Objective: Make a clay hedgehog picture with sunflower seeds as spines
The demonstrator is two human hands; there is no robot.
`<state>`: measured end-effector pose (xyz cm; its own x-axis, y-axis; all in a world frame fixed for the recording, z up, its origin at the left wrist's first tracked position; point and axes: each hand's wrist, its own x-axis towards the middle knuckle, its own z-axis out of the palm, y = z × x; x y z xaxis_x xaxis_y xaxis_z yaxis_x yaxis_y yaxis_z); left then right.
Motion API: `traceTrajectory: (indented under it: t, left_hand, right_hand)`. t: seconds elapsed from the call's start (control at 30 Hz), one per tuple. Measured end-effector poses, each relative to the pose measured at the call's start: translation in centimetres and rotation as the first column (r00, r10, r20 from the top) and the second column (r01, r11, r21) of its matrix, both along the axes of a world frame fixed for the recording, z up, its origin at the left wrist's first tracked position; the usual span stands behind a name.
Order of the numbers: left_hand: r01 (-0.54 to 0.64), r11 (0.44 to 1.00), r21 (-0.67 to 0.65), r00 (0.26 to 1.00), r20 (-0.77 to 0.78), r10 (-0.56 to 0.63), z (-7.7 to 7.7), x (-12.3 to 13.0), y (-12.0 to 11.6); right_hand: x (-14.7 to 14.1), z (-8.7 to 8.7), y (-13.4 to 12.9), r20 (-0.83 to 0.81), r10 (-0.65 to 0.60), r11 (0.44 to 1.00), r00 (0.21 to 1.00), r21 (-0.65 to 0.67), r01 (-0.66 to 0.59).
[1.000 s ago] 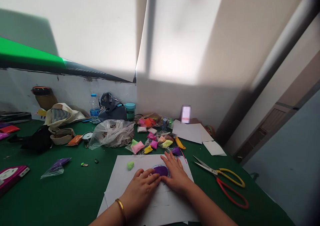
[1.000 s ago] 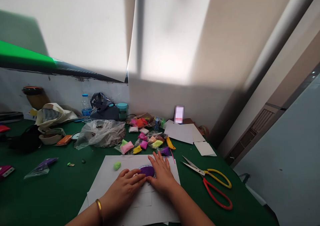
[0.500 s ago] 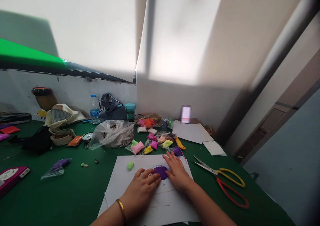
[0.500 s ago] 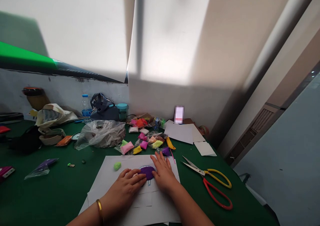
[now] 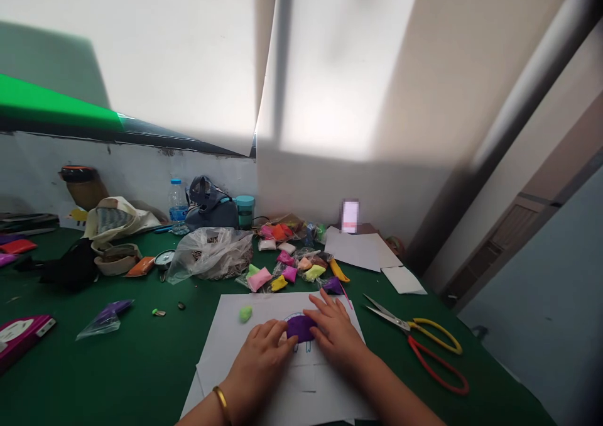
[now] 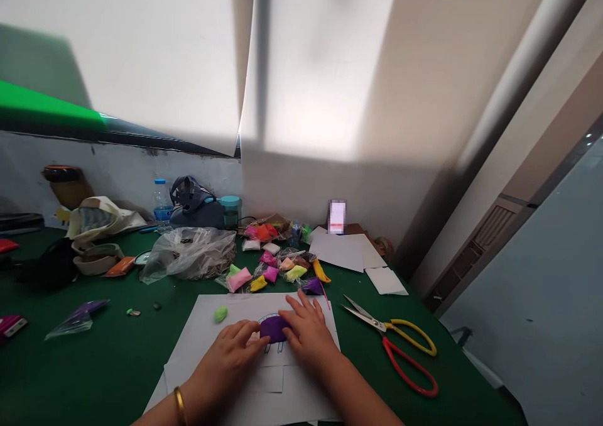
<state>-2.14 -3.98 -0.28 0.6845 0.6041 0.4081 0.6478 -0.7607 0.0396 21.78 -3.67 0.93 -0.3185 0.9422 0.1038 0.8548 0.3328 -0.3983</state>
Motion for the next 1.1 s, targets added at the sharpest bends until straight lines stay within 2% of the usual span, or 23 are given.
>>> traceTrajectory:
  t: [0.13,0.37,0.57,0.77,0.93,1.03,1.1]
  left_hand:
    - [0.021,0.998,0.064,0.999,-0.039,-0.019,-1.2,0.0,-1.1]
    - [0.247,0.969,0.026,0.968,-0.060,-0.245,-1.3,0.7,-3.2]
    - [0.204,0.979,-0.008,0.977,-0.058,-0.204,-1.6,1.2,-3.3]
    - [0.191,0.982,-0.009,0.980,-0.061,-0.191,-2.1,1.0,-3.4]
    - [0.075,0.995,-0.067,0.990,-0.114,-0.082,-1.5,1.0,-3.9]
    - [0.028,0.994,-0.102,0.989,-0.141,-0.042,-1.0,1.2,-4.1]
    - [0.047,0.996,-0.079,0.990,-0.128,-0.057,-0.6,1.5,-4.0]
  right_hand:
    - [0.3,0.6,-1.7,0.065,0.186,0.983,0.980,0.001,-0.186]
    - [-0.2,1.3,-2.2,0.109,0.218,0.976,0.970,-0.033,-0.216]
    - [-0.8,1.6,-1.4,0.108,0.206,0.978,0.973,-0.061,-0.200]
    - [-0.2,1.2,-0.2,0.055,0.164,0.985,0.985,-0.063,-0.160]
    - [1.4,-0.3,0.3,-0.030,0.030,0.999,0.999,0.013,-0.030]
    - [2.0,-1.0,-0.1,-0.010,0.035,0.999,0.999,0.012,-0.034]
    - [2.0,-1.0,-0.4,0.019,0.056,0.998,0.998,0.014,-0.056]
